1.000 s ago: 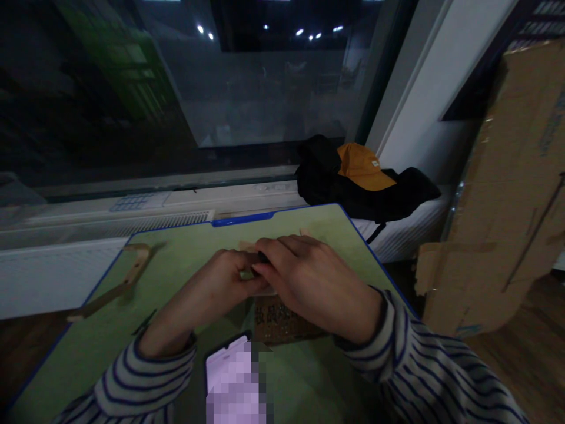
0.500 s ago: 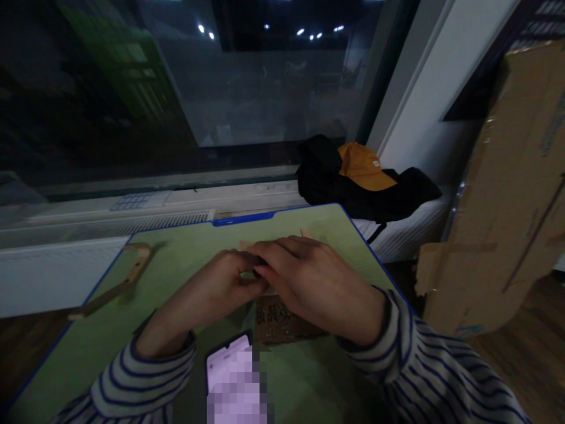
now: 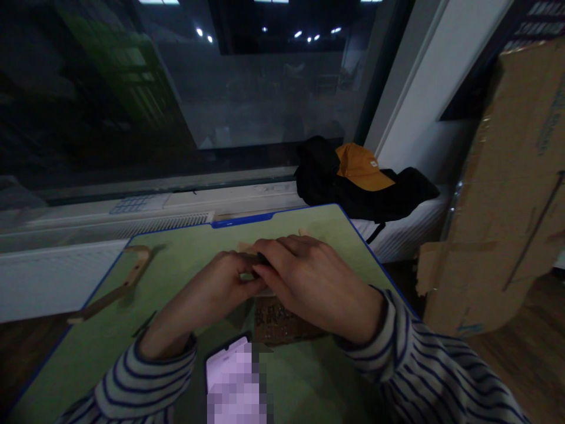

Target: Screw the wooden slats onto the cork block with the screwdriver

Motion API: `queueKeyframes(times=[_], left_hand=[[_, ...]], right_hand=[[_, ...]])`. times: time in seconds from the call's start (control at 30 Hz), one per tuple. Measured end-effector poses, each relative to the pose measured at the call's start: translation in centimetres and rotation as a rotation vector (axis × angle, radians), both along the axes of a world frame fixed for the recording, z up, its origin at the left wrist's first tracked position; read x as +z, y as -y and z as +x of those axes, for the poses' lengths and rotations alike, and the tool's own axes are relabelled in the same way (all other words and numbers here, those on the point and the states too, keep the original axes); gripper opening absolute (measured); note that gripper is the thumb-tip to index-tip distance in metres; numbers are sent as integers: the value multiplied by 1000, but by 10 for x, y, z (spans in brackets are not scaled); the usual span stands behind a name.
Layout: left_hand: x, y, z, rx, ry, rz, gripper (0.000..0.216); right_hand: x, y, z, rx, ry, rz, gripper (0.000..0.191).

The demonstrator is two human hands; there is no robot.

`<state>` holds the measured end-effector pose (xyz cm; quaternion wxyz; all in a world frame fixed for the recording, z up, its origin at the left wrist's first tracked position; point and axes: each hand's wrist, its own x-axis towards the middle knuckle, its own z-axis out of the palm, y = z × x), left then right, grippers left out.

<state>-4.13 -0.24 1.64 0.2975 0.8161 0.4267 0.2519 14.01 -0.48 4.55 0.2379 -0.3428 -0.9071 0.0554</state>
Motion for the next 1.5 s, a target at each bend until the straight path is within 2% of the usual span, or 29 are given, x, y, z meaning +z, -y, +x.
queueKeyframes(times=[0.13, 0.47, 0.87, 1.03, 1.2, 1.5], left_hand=[[-1, 2, -2, -7, -24, -18, 17], [2, 2, -4, -87, -11, -61, 23], [2, 0, -3, -31, 48, -15, 14], [-1, 0, -3, -55, 26, 7, 16], [-1, -1, -4, -80, 26, -8, 20], [2, 2, -3, -95, 18, -46, 24]], right_hand=[[2, 1, 1, 40, 5, -10, 39], [2, 0, 2, 45, -8, -25, 29], [1, 0, 1, 31, -13, -24, 27], [2, 2, 1, 41, 33, -18, 37], [3, 2, 1, 62, -20, -33, 27], [0, 2, 1, 28, -41, -13, 26]])
